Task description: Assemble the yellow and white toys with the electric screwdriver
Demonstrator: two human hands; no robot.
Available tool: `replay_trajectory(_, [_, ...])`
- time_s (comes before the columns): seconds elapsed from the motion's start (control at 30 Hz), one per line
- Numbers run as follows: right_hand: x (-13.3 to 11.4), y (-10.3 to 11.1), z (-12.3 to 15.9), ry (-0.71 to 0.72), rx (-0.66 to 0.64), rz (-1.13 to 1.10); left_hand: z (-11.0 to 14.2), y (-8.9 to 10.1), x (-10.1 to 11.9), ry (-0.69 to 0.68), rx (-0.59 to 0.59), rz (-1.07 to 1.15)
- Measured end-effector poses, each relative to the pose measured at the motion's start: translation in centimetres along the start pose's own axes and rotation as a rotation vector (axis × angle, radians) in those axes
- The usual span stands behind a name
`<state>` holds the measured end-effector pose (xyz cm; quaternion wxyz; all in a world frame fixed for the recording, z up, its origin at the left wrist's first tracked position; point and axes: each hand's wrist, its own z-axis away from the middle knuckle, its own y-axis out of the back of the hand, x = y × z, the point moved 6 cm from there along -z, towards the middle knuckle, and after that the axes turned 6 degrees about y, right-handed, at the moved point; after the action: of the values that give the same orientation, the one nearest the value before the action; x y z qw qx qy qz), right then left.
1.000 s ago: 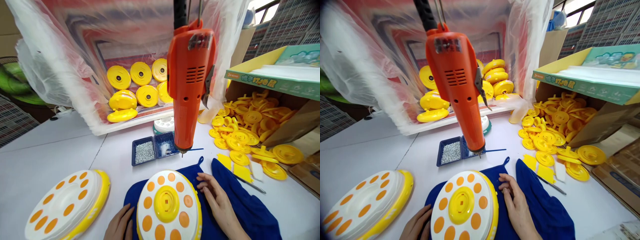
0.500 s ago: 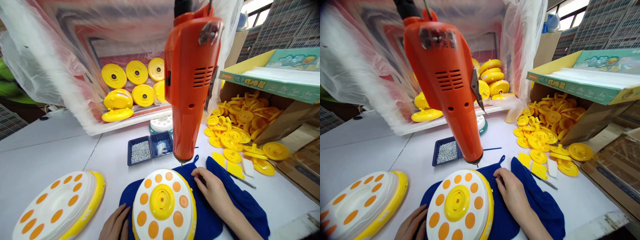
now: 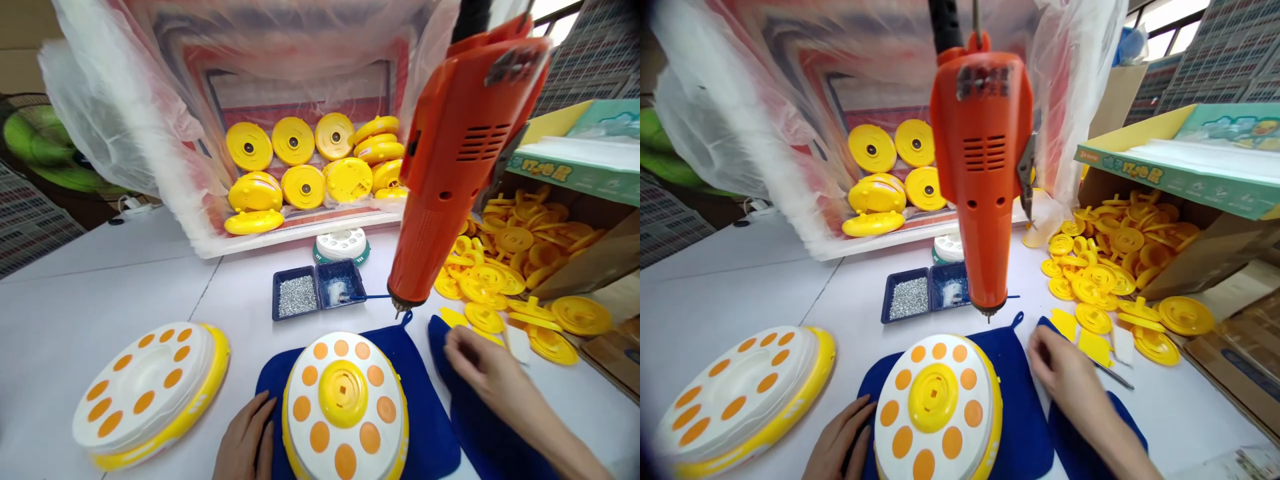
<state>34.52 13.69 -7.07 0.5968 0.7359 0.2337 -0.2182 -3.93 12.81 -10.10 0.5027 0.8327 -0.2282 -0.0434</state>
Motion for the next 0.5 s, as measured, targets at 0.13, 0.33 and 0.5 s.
replay_trajectory(0.13, [2.2, 4.7, 3.1, -0.089, 0.185, -0.176, 0.3, 0.0, 0.1, 0.066, -0.013, 0.029])
replay_trajectory(0.33, [-0.3, -1.3, 4.4, -0.087, 0.043, -0.575, 0.2, 0.0, 0.3, 0.08, 0.001, 0.033])
replay_trajectory(0.5, [-1.3, -6.3, 3.4, -0.099, 0.086, -0.633, 0.3, 0.3, 0.5, 0.113, 0.007, 0.049])
